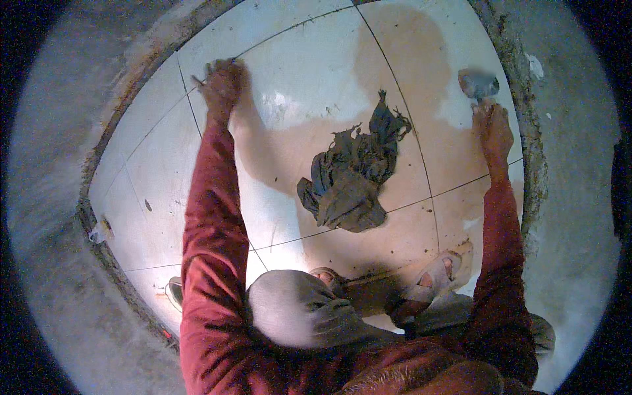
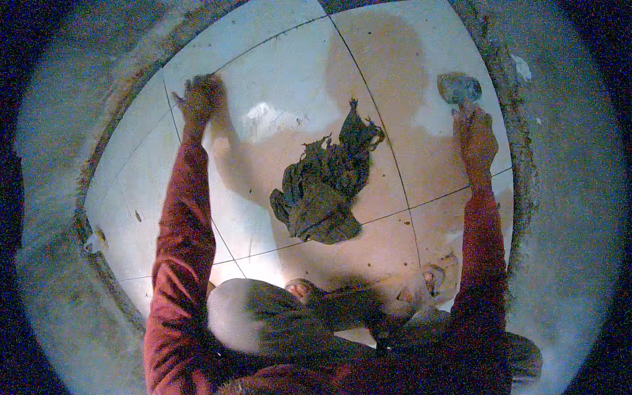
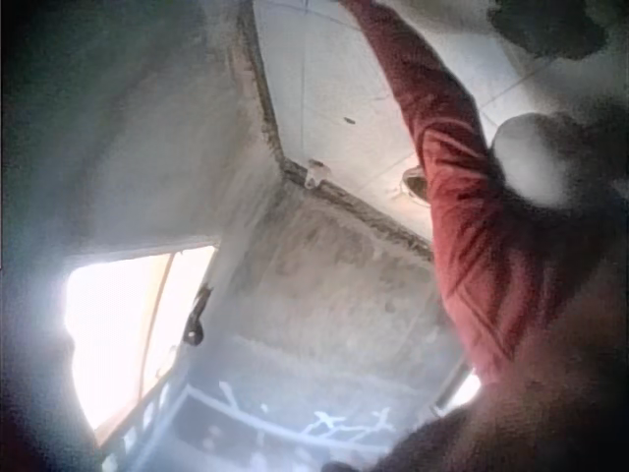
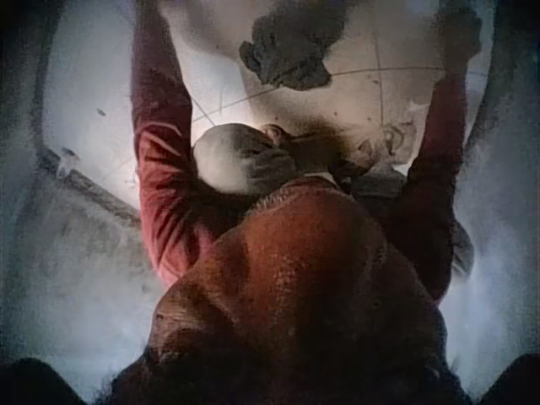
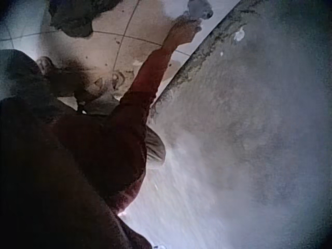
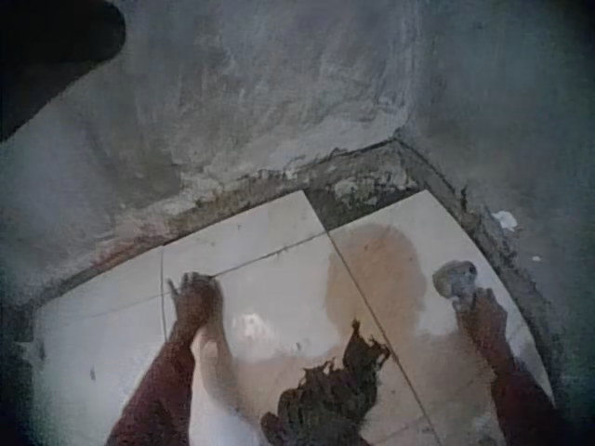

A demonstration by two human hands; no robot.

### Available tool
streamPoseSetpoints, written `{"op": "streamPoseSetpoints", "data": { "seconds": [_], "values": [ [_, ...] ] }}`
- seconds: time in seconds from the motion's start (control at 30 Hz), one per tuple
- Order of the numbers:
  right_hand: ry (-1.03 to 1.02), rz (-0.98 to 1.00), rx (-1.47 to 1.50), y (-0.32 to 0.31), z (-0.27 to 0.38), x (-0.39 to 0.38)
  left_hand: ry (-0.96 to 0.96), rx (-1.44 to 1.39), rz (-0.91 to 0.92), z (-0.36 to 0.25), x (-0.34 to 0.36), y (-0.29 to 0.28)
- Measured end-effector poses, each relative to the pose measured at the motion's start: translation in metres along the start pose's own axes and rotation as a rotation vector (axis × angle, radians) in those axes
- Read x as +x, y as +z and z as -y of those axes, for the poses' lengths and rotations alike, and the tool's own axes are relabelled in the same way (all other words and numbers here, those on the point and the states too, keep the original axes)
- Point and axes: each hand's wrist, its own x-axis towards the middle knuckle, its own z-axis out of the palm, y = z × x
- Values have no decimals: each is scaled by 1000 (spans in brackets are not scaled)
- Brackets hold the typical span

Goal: The person applies mortar to the back of a tile using a trowel, places the tile onto the floor, and taps it into place with a rubber mallet. The person then wipes the tiles with a cloth.

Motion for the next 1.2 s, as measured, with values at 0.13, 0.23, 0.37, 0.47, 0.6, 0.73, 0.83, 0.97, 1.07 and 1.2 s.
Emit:
{"op": "streamPoseSetpoints", "data": {
  "seconds": [0.13, 0.23, 0.37, 0.47, 0.6, 0.73, 0.83, 0.97, 1.07, 1.2],
  "values": [
    [-142, -94, -237, -5, 15, -15, 283, -442, -442, -77, -6, -42],
    [-145, 44, -125, -2, 59, -18, 318, -510, -500, -129, 27, -74],
    [-417, -97, 245, 42, 113, 12, 563, -541, -529, -205, 63, -111],
    [-445, -126, 101, 66, 118, 24, 550, -677, -600, -256, 59, -128],
    [-357, -135, 247, 75, 113, 22, 515, -672, -638, -266, 54, -133],
    [-337, -150, 252, 68, 116, 20, 495, -646, -705, -262, 70, -123],
    [-335, -137, 238, 67, 119, 22, 490, -637, -583, -265, 75, -124],
    [-335, -121, 220, 69, 118, 23, 655, -572, -148, -242, 19, -166],
    [-333, -116, 238, 69, 115, 22, 925, -376, -116, -202, -86, -207],
    [-330, -95, 256, 67, 116, 23, 1079, -680, 165, -164, -205, -211]
  ]
}}
